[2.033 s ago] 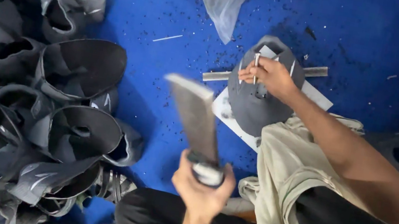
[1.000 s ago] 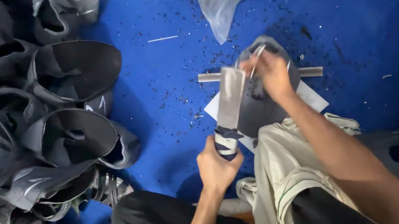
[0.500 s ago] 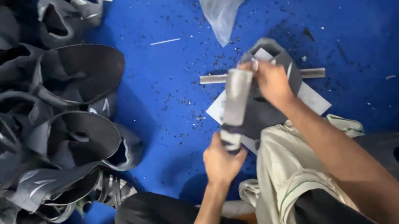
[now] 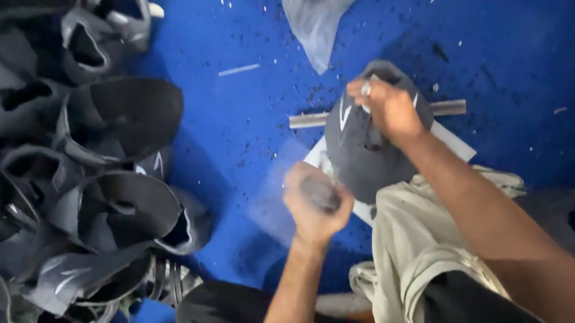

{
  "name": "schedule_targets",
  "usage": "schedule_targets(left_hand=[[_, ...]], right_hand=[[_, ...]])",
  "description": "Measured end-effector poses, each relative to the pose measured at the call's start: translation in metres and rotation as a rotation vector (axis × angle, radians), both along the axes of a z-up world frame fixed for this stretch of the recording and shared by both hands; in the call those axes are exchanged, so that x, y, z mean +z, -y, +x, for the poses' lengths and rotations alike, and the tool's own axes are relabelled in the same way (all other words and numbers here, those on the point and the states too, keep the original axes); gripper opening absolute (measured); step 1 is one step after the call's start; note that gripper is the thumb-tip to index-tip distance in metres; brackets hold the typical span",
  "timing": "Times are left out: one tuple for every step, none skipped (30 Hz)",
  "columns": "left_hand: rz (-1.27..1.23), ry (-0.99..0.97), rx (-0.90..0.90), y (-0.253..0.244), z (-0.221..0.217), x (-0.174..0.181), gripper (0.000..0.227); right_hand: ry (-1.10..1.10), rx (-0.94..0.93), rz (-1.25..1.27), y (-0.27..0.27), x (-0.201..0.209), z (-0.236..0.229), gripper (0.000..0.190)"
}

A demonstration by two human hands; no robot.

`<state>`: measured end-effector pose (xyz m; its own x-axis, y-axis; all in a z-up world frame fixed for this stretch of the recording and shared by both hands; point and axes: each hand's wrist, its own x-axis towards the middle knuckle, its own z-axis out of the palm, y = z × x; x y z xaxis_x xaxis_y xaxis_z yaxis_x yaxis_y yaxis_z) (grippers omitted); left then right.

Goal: The person sits on a blue floor and uses a hammer to repeatedly strike a metal tool inserted into a gray shoe part. They adjust the shoe part's position on a white board between strikes and occasionally pick up other shoe parts from a pile nearby.

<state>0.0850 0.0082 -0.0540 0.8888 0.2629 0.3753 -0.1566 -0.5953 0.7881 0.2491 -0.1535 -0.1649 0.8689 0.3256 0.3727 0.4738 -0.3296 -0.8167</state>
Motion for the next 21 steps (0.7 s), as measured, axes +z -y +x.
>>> schedule_targets(left_hand=[[0.004, 0.015, -0.003, 0.0, -0.003, 0.002, 0.034], [0.021, -0.409, 0.026, 0.002, -0.013, 0.005, 0.04], [0.041, -0.832, 0.054, 0.003, -0.022, 0.006, 0.049], [0.041, -0.826, 0.045, 0.0, -0.042, 0.016, 0.049], [-0.002, -0.897, 0.076, -0.004, -0.062, 0.026, 0.05], [-0.048, -0.986, 0.119, -0.008, -0.092, 0.039, 0.052], [-0.05, -0.997, 0.121, -0.018, -0.112, 0.044, 0.052], [0.098, -1.111, 0.069, -0.03, -0.124, 0.046, 0.06], [0.25, -1.22, 0.018, -0.041, -0.135, 0.047, 0.068], [0.251, -1.211, 0.005, -0.05, -0.134, 0.042, 0.068], [0.349, -1.035, -0.045, -0.057, -0.132, 0.035, 0.062], [0.443, -0.86, -0.099, -0.065, -0.131, 0.03, 0.056], [0.441, -0.853, -0.117, -0.061, -0.103, 0.025, 0.056], [0.437, -0.767, -0.061, -0.055, -0.064, 0.019, 0.056], [0.43, -0.68, -0.006, -0.047, -0.025, 0.015, 0.055], [0.421, -0.645, -0.025, -0.038, 0.011, -0.025, 0.055], [0.517, -0.688, -0.058, -0.028, 0.051, -0.064, 0.062], [0.619, -0.744, -0.089, -0.019, 0.084, -0.101, 0.069], [0.616, -0.721, -0.108, -0.008, 0.116, -0.118, 0.069], [0.21, -0.487, -0.12, 0.001, 0.14, -0.133, 0.063], [-0.196, -0.252, -0.125, 0.011, 0.165, -0.149, 0.058]], right_hand=[[0.015, -0.003, 0.004, -0.003, 0.007, 0.004, 0.018], [-0.021, -0.019, 0.062, -0.004, 0.011, -0.001, 0.018], [-0.057, -0.035, 0.121, -0.005, 0.015, -0.005, 0.018], [-0.05, -0.043, 0.118, 0.005, 0.0, 0.004, 0.018], [-0.305, -0.01, 0.663, 0.015, -0.014, 0.011, 0.014], [-0.578, 0.029, 1.21, 0.022, -0.03, 0.009, 0.01], [-0.588, 0.025, 1.209, 0.038, -0.024, 0.005, 0.01], [-0.668, -0.169, 1.187, 0.054, -0.017, 0.011, 0.011], [-0.739, -0.366, 1.16, 0.071, -0.008, 0.018, 0.018], [-0.724, -0.372, 1.159, 0.089, -0.035, 0.014, 0.018], [-0.744, -0.35, 0.993, 0.108, -0.063, 0.011, 0.017], [-0.763, -0.335, 0.826, 0.13, -0.09, 0.003, 0.025], [-0.752, -0.352, 0.825, 0.124, -0.091, -0.011, 0.025], [-0.598, -0.377, 0.634, 0.122, -0.09, -0.012, 0.016], [-0.447, -0.4, 0.443, 0.12, -0.088, -0.011, 0.009], [-0.409, -0.416, 0.438, 0.115, -0.075, -0.006, 0.009], [-0.523, -0.373, 0.206, 0.109, -0.063, 0.0, 0.017], [-0.65, -0.333, -0.025, 0.098, -0.055, -0.002, 0.027], [-0.633, -0.358, -0.026, 0.107, -0.059, 0.011, 0.027], [-0.812, -0.406, 0.093, 0.111, -0.065, 0.016, 0.027], [-0.989, -0.449, 0.216, 0.116, -0.072, 0.022, 0.035]])
